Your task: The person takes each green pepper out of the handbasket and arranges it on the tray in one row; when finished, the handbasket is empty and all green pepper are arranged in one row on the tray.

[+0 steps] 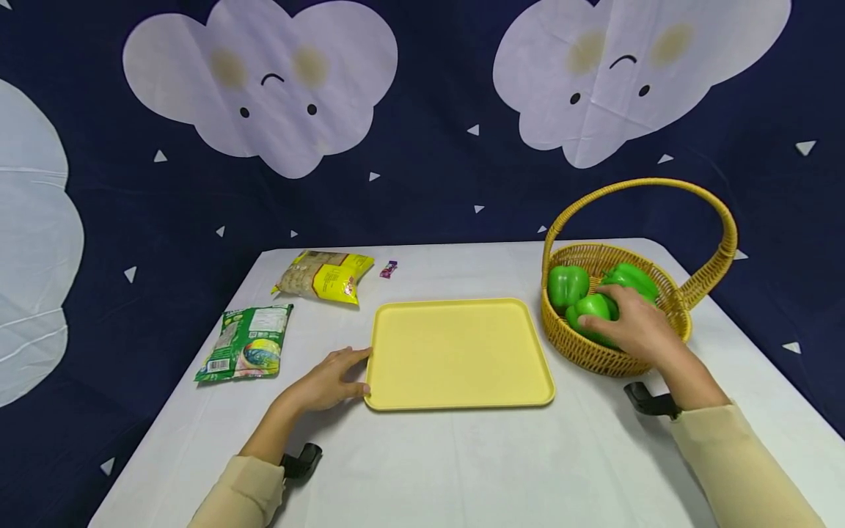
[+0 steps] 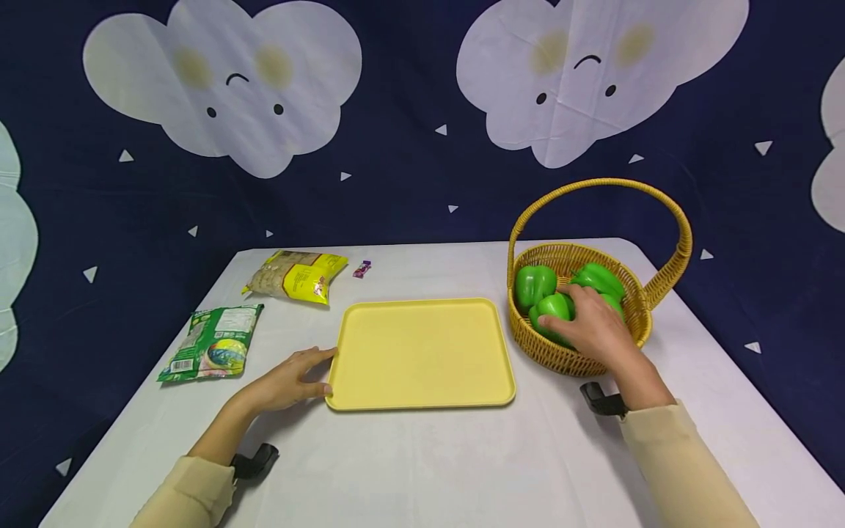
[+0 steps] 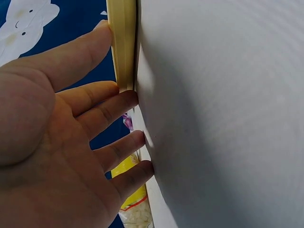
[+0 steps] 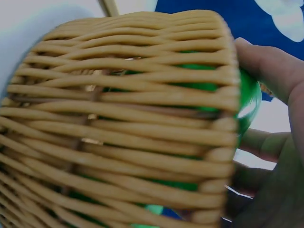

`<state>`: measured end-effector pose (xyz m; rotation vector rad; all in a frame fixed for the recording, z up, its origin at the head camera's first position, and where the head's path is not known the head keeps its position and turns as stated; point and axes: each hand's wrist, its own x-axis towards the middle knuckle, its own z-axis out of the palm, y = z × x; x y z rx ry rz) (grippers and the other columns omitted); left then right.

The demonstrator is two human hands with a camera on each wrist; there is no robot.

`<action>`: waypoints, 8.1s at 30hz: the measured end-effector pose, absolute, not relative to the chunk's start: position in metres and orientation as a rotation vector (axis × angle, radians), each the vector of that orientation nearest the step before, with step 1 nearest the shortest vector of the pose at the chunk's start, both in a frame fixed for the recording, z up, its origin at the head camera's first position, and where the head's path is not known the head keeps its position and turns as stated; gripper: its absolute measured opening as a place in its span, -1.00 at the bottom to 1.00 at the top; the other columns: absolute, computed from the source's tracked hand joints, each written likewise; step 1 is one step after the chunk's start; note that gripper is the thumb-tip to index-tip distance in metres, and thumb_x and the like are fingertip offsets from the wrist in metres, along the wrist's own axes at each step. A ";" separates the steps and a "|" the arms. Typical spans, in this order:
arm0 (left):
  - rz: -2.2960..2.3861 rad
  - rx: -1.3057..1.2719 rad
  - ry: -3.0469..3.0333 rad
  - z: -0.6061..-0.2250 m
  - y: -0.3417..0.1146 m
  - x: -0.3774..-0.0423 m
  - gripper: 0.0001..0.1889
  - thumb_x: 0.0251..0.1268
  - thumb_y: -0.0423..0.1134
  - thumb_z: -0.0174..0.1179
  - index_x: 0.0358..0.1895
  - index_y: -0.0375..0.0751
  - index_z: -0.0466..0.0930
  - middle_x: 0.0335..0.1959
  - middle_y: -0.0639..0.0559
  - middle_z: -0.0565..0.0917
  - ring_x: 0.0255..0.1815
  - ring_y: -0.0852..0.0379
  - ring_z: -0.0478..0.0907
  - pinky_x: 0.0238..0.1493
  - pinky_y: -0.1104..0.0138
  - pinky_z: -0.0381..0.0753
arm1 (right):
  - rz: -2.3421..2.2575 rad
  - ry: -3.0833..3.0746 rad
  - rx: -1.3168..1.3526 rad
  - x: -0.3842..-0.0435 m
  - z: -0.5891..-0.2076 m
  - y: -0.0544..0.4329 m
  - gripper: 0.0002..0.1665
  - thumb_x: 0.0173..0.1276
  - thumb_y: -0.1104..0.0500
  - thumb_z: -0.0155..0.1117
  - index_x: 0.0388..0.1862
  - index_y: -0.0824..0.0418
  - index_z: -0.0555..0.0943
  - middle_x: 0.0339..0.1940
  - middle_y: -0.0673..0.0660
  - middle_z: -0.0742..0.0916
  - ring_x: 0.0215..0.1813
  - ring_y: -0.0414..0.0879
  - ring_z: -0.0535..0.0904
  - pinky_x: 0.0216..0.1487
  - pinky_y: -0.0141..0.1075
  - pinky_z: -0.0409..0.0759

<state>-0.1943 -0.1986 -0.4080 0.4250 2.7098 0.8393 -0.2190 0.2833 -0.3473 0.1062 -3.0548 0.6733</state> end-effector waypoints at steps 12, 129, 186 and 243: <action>0.837 0.423 2.708 -0.409 -0.199 -0.195 -0.26 0.18 -0.13 0.28 0.42 -0.20 0.20 0.43 -0.24 0.26 0.50 -0.30 -0.01 0.43 -0.21 0.04 | 0.690 -2.845 0.141 -0.204 -0.328 0.271 -0.06 0.19 -0.30 0.23 0.38 0.23 0.27 0.17 0.41 0.42 0.01 0.25 0.38 -0.19 0.05 0.43; 0.868 0.414 2.693 -0.412 -0.201 -0.193 -0.31 0.21 -0.12 0.25 0.38 -0.26 0.25 0.41 -0.25 0.28 0.50 -0.32 -0.02 0.44 -0.21 0.00 | 1.359 -2.751 0.969 -0.217 -0.408 0.030 -0.13 0.14 0.13 0.42 0.38 0.14 0.21 0.33 0.10 0.38 0.30 -0.07 0.43 0.24 -0.30 0.53; 0.886 0.436 2.703 -0.413 -0.202 -0.192 -0.31 0.18 -0.12 0.27 0.37 -0.24 0.27 0.41 -0.27 0.27 0.49 -0.33 -0.01 0.44 -0.21 0.00 | 0.941 -2.604 0.831 -0.206 -0.354 0.101 -0.14 0.12 -0.01 0.43 0.34 0.19 0.28 0.25 0.20 0.48 0.27 0.08 0.42 0.24 0.00 0.48; 0.878 0.389 2.690 -0.411 -0.200 -0.192 -0.31 0.18 -0.12 0.27 0.37 -0.23 0.27 0.42 -0.24 0.26 0.51 -0.30 -0.03 0.46 -0.19 -0.03 | 0.647 -2.816 0.068 -0.231 -0.343 0.308 -0.01 0.24 -0.18 0.25 0.39 0.43 0.15 0.17 0.52 0.39 0.12 0.40 0.25 -0.05 0.23 0.31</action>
